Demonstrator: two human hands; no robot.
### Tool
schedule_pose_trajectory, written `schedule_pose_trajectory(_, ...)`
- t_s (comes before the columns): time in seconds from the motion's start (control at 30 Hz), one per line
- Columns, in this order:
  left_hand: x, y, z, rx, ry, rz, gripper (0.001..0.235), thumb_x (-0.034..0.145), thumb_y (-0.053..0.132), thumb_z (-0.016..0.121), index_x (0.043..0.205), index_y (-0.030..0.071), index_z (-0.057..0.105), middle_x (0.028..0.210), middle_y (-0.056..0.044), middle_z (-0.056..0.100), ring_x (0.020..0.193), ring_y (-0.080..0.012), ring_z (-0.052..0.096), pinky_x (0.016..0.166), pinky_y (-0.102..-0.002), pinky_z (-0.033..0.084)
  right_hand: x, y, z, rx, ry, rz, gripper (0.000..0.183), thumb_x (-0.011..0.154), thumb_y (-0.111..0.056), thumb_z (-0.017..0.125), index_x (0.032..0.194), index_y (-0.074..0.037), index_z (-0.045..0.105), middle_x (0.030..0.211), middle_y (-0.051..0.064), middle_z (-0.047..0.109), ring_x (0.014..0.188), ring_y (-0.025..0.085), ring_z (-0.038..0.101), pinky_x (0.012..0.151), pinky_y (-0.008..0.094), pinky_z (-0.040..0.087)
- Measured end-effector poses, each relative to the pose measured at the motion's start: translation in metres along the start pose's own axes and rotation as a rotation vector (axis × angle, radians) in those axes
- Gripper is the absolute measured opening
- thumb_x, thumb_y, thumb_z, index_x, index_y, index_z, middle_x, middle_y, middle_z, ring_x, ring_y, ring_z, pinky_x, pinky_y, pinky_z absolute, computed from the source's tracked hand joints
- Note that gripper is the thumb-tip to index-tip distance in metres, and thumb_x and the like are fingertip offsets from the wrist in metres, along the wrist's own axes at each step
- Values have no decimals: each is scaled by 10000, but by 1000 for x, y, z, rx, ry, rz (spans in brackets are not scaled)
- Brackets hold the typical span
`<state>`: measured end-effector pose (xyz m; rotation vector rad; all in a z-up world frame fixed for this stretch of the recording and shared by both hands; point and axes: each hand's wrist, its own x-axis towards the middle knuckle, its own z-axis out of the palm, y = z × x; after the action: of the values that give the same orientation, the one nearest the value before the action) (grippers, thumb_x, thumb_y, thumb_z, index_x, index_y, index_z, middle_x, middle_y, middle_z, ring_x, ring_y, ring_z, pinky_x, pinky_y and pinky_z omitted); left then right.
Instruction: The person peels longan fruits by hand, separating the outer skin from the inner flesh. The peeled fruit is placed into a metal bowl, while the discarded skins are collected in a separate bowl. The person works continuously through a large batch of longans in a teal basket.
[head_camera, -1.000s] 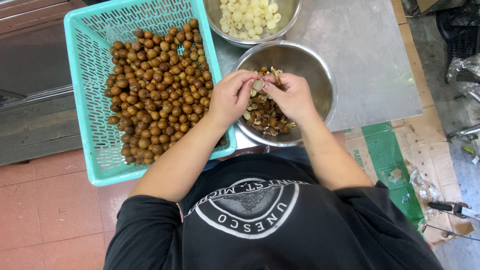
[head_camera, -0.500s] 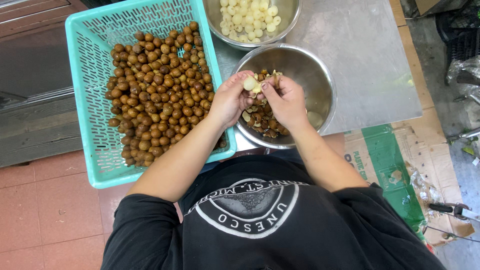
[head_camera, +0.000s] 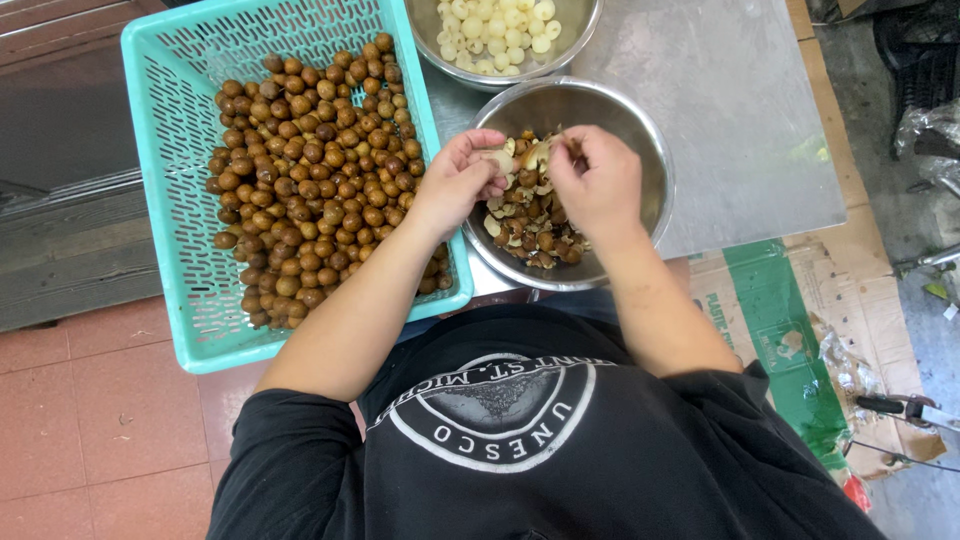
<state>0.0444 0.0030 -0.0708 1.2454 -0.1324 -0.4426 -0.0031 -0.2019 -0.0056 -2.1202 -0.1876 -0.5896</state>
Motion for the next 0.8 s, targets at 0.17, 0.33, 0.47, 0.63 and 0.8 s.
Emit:
schedule_pose_trajectory(0.17,-7,20,5,35,21,38,334,972,12,588,1305,33,576,1072,-55,735,884,-105,681,781,-231,574,14,26,-23,-256,-292,113,398,896,-181,752,1260,-33,692,915,171,740,788,284,704,729,389,550)
schedule_pose_trajectory(0.33,1,48,4,238,223,-59,264,973,92,632,1234,56,653,1027,-26,745,847,-87,687,753,-203,612,5,47,-43,-471,-571,281,640,886,-224,724,1469,-39,537,978,214,737,923,363,686,844,453,529)
schedule_pose_trajectory(0.47,30,95,-6,173,99,141,495,1017,219,667,1445,49,483,1339,-101,629,1100,-178,649,908,-322,591,-4,63,-50,-50,-607,351,571,950,-138,669,1497,-51,532,1073,153,703,929,234,669,869,344,535)
schedule_pose_trajectory(0.63,41,107,6,324,108,-19,740,1010,362,618,1601,145,228,1612,-91,360,1417,-292,427,1093,-440,484,-1,79,-53,641,-596,646,603,961,7,502,1561,-52,492,1111,8,649,756,72,464,604,201,373)
schedule_pose_trajectory(0.8,14,61,2,565,59,164,666,1036,307,703,1583,87,394,1636,-170,414,1543,-353,355,1237,-439,354,-10,77,-33,619,-645,621,696,902,16,497,1585,-75,393,1283,34,650,871,45,549,661,195,441)
